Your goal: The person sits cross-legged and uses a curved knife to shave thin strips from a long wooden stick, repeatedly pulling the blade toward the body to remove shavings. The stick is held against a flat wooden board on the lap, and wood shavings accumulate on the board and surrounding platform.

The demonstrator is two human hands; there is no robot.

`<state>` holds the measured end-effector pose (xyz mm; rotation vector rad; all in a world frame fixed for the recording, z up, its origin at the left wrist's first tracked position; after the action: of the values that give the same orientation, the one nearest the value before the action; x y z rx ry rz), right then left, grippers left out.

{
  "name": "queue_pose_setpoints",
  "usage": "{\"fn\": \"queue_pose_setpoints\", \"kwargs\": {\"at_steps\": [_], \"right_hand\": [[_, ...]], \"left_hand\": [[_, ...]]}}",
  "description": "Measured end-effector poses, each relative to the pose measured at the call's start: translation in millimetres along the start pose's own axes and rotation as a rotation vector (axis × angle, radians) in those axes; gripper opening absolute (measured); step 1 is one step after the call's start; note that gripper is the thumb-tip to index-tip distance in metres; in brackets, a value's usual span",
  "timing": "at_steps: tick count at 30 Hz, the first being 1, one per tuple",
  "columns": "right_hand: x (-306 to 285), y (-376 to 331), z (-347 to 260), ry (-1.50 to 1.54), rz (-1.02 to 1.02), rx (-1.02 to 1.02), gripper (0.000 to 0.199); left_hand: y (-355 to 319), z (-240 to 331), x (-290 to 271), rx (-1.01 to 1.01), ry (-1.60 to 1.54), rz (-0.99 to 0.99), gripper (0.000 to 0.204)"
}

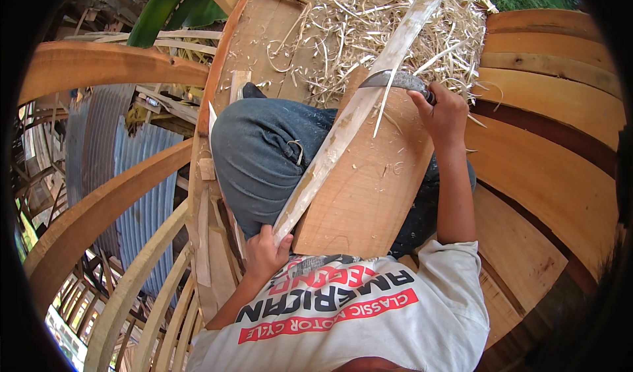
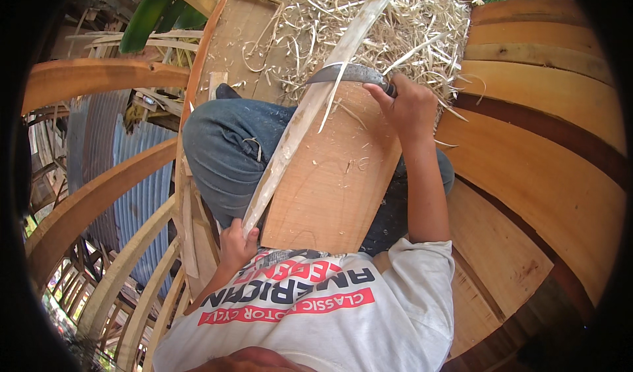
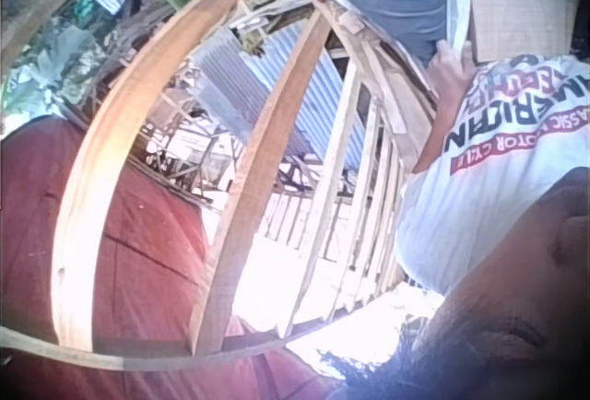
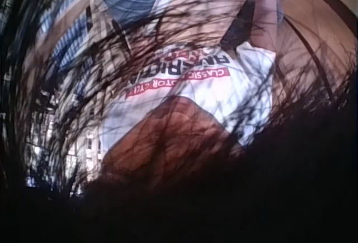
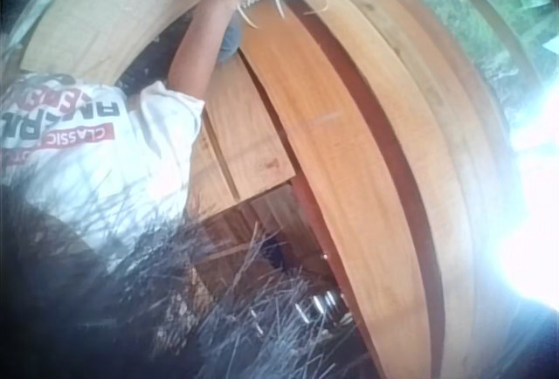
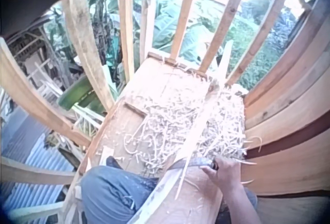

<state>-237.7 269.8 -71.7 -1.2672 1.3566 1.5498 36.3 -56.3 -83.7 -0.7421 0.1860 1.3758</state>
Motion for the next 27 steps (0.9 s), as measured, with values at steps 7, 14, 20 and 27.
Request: {"fn": "queue_pose_setpoints", "kwargs": {"at_steps": [7,14,20,27], "right_hand": [[8,15,9,-0.054,0.047,-0.002,0.057],[18,43,35,-0.095,0.045,0.249,0.070],[-15,64,131,0.028,-0.054,0.713,0.082],[-28,-4,11,0.336,-0.098,0.316,0.060]], "left_hand": [[1,2,-1,-0.030,-0.030,-0.018,0.046],[-2,-1,2,-0.041,-0.013,-0.004,0.047],[2,-7,-3,0.029,-0.060,-0.012,0.057],[-3,-9,-2,-0.019,-0.006,-0.041,0.058]]}}
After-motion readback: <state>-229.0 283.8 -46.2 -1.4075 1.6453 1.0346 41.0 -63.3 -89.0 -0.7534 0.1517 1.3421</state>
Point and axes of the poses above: each hand's wrist, its own y-axis towards the middle knuckle, its own x-axis out of the palm, z = x × y, the point moved 1 cm from there along y, towards the middle knuckle, and after that the axes turned 8 degrees about -y, right-handed, at the moved point
